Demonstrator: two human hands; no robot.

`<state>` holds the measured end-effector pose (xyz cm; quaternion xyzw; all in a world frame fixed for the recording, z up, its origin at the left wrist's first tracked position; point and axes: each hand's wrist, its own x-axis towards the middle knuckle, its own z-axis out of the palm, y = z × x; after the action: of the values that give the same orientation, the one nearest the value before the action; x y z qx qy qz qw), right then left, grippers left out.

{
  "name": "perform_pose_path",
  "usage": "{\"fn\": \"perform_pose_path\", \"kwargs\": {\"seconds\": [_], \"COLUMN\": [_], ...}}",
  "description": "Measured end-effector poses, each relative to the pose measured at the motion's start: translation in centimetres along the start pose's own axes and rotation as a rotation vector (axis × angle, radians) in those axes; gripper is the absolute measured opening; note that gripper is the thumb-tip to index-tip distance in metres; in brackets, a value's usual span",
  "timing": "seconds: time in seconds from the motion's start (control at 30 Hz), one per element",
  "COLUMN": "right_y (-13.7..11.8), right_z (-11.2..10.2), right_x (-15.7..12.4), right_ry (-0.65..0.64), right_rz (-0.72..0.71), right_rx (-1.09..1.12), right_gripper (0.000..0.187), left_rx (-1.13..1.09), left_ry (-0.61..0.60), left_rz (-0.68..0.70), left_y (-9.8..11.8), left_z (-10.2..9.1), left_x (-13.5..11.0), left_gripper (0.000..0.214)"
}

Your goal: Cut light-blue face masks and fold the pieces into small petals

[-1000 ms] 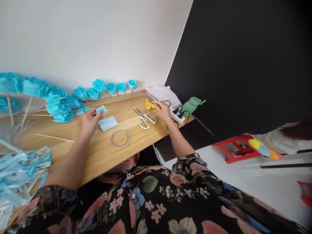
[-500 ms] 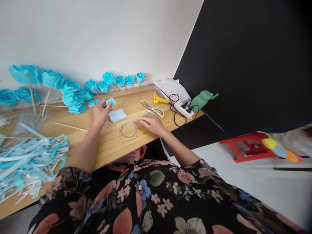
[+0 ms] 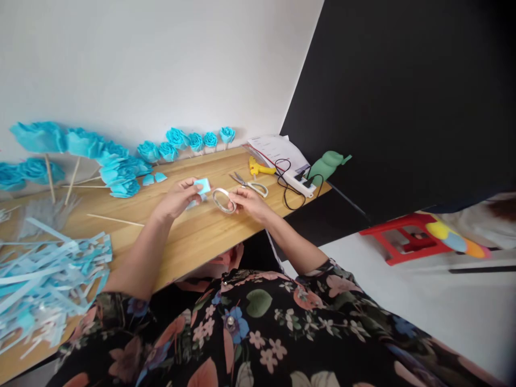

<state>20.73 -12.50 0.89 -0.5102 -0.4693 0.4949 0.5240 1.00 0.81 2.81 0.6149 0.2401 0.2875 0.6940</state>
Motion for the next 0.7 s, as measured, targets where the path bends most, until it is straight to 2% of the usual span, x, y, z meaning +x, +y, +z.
{"fn": "perform_pose_path", "kwargs": {"seconds": [0.13, 0.23, 0.4, 0.53, 0.7], "right_y": [-1.5, -1.9, -2.7, -3.1, -2.9], "right_z": [-0.3, 0.2, 1.0, 0.8, 0.0], "right_x": [0.7, 1.2, 1.6, 1.3, 0.9], "right_ry": [0.013, 0.016, -0.078, -0.094, -0.116], "right_rz": [0.061, 0.071, 0.056, 0.058, -0.019], "right_rx": [0.173, 0.197, 0.187, 0.214, 0.245], "right_gripper": [0.039, 0.038, 0.037, 0.037, 0.032], "left_rx": [-0.019, -0.014, -0.038, -0.135, -0.164], "left_ry": [-0.025, -0.013, -0.061, -0.052, -0.06], "left_rz": [-0.036, -0.014, -0.017, 0.046, 0.127], "left_y": [0.4, 0.2, -0.8, -1.2, -1.0], "left_z": [1.0, 1.2, 0.7, 0.2, 0.2], "left_x": [-0.7, -0.9, -0.7, -0.5, -0.6], "left_gripper": [0.037, 0.036, 0.035, 0.032, 0.03]}}
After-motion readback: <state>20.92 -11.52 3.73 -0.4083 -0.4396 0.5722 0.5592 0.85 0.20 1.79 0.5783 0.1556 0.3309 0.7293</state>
